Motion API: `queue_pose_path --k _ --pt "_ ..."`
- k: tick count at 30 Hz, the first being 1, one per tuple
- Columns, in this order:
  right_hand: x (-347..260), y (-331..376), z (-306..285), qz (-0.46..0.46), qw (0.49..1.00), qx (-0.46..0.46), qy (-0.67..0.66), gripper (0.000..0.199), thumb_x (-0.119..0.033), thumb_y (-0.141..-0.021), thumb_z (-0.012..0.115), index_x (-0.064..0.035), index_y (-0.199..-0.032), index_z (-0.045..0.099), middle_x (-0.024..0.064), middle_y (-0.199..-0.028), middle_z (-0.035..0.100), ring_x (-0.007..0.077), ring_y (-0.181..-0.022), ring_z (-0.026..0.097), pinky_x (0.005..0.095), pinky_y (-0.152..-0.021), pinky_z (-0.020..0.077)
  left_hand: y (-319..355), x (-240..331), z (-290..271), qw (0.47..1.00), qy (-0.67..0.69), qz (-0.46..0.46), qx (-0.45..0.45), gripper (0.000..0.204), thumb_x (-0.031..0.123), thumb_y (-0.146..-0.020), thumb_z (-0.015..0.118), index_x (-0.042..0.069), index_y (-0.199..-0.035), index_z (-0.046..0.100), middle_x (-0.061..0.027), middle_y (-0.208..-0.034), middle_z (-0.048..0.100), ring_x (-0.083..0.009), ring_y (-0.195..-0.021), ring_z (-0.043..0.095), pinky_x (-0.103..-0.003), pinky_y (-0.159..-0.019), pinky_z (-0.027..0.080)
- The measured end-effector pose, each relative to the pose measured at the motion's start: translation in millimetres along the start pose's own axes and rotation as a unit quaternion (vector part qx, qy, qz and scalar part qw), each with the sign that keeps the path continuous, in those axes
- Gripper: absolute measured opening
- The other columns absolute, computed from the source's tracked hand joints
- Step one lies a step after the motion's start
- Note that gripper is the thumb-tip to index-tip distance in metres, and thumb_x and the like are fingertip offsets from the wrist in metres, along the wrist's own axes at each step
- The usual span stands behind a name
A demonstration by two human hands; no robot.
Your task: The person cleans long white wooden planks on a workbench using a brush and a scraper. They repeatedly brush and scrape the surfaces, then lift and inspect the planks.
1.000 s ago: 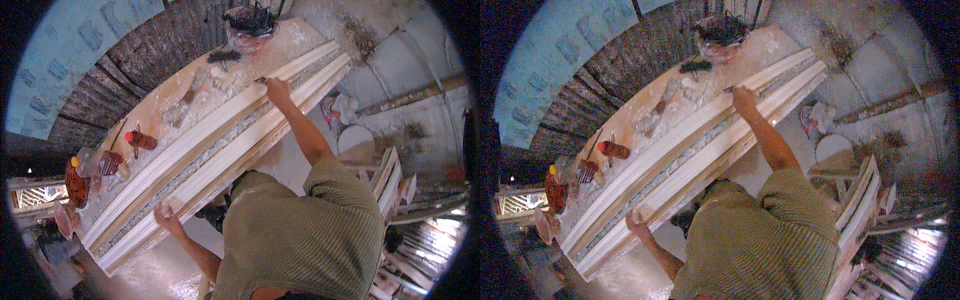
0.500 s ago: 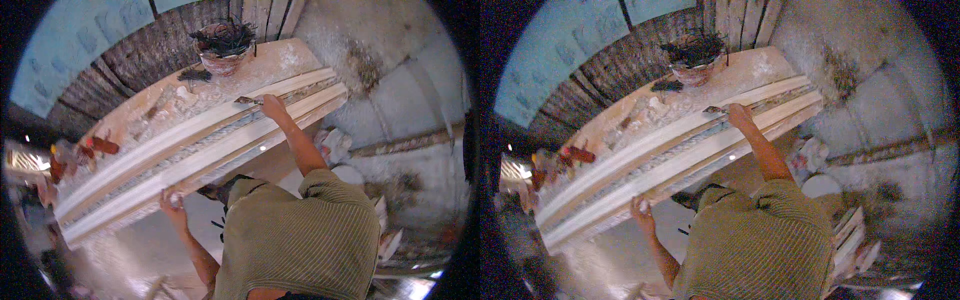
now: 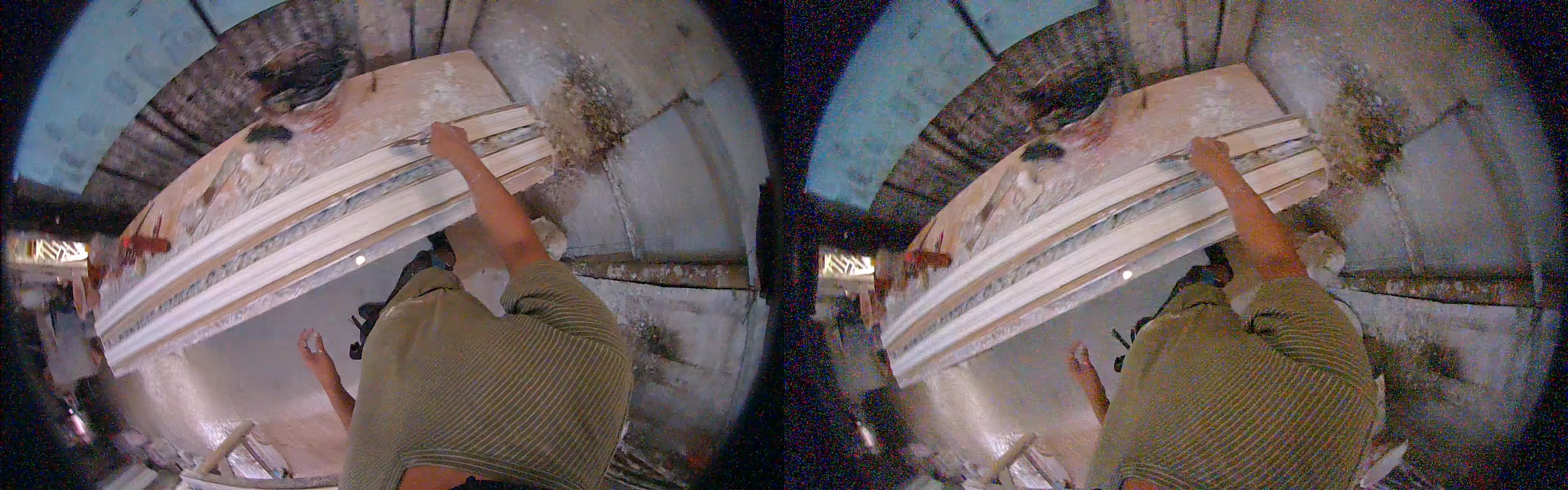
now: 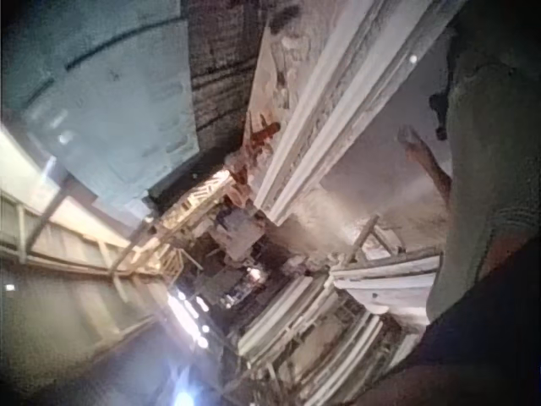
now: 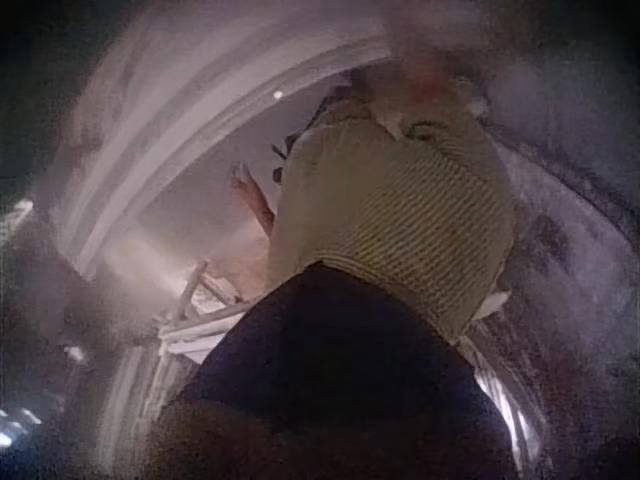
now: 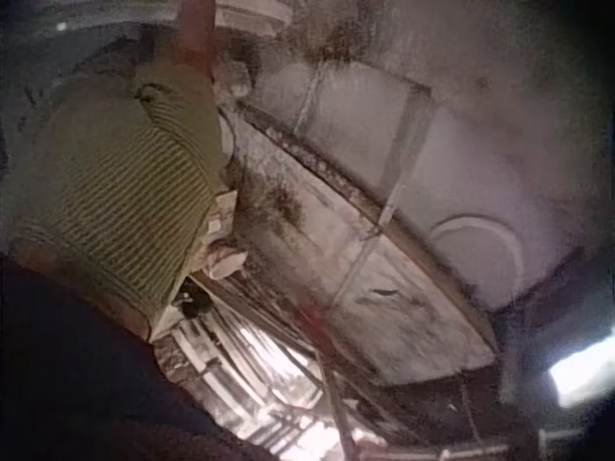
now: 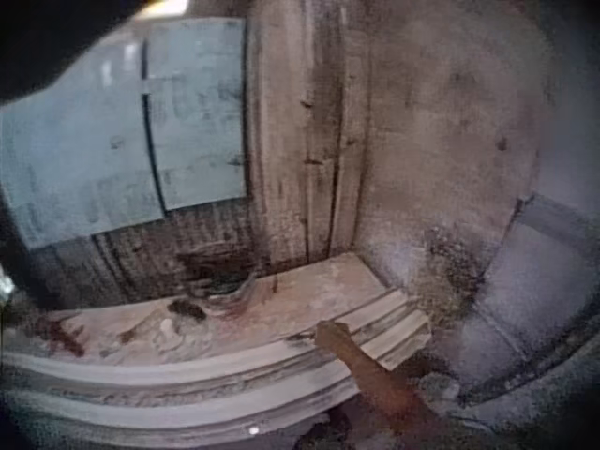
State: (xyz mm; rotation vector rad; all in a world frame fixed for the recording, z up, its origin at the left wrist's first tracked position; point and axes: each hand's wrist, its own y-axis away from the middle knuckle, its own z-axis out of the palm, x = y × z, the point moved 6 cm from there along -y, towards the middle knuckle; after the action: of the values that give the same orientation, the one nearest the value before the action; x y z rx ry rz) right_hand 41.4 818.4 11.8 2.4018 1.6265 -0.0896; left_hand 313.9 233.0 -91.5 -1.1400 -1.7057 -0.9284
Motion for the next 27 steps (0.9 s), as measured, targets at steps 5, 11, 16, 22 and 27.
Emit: queue_pose_path --k 5,11,16,22,27 --pt "122.6 -29.0 -10.8 0.022 0.999 -0.037 0.02 0.031 -0.017 -0.077 0.057 -0.0071 -0.106 0.063 0.0175 -0.102 0.068 0.0355 -0.102 0.064 0.046 -0.089 0.0488 -71.1 102.5 145.4 0.986 -0.087 0.14 -0.033 0.025 0.005 -0.088 0.063 0.001 -0.113 0.061 -0.0144 -0.123 0.059 -0.0285 -0.12 0.052 -0.04 -0.105 0.037" --pt "410.2 -88.4 -4.8 0.154 0.98 0.081 0.096 0.026 -0.022 -0.081 0.057 -0.0091 -0.104 0.06 0.0158 -0.099 0.068 0.0318 -0.099 0.065 0.0459 -0.082 0.0497 -115.7 233.1 311.9 0.927 -0.192 0.283 -0.152 0.026 0.007 -0.088 0.065 0.005 -0.114 0.062 -0.0121 -0.117 0.062 -0.0285 -0.112 0.057 -0.039 -0.1 0.041" --pt "473.2 -75.2 20.0 0.156 0.976 0.147 0.049 0.035 -0.034 -0.085 0.058 -0.0066 -0.106 0.062 0.0141 -0.091 0.067 0.0309 -0.083 0.064 0.0446 -0.074 0.0509 -128.9 260.6 407.8 0.924 -0.185 0.265 -0.207 0.029 0.009 -0.085 0.07 0.007 -0.113 0.063 -0.0124 -0.119 0.061 -0.0297 -0.117 0.052 -0.041 -0.102 0.039" --pt "393.9 -13.0 25.5 0.116 0.972 -0.03 0.204 0.044 -0.031 -0.088 0.058 -0.0017 -0.12 0.057 0.0176 -0.094 0.067 0.0321 -0.082 0.065 0.0429 -0.08 0.0522 -121.6 271.4 504.2 0.87 -0.18 0.344 -0.304 0.034 0.007 -0.079 0.074 0.009 -0.111 0.065 -0.015 -0.123 0.059 -0.0337 -0.118 0.051 -0.042 -0.105 0.035" --pt "441.4 35.3 -19.9 0.26 0.916 0.264 -0.155 0.052 -0.03 -0.091 0.054 -0.0041 -0.136 0.047 0.0223 -0.128 0.057 0.0357 -0.115 0.057 0.0446 -0.096 0.0467 -93.3 313.5 629.1 0.816 -0.143 0.387 -0.405 0.03 0.012 -0.078 0.074 0.013 -0.108 0.068 -0.0151 -0.124 0.059 -0.0338 -0.118 0.051 -0.044 -0.105 0.035"
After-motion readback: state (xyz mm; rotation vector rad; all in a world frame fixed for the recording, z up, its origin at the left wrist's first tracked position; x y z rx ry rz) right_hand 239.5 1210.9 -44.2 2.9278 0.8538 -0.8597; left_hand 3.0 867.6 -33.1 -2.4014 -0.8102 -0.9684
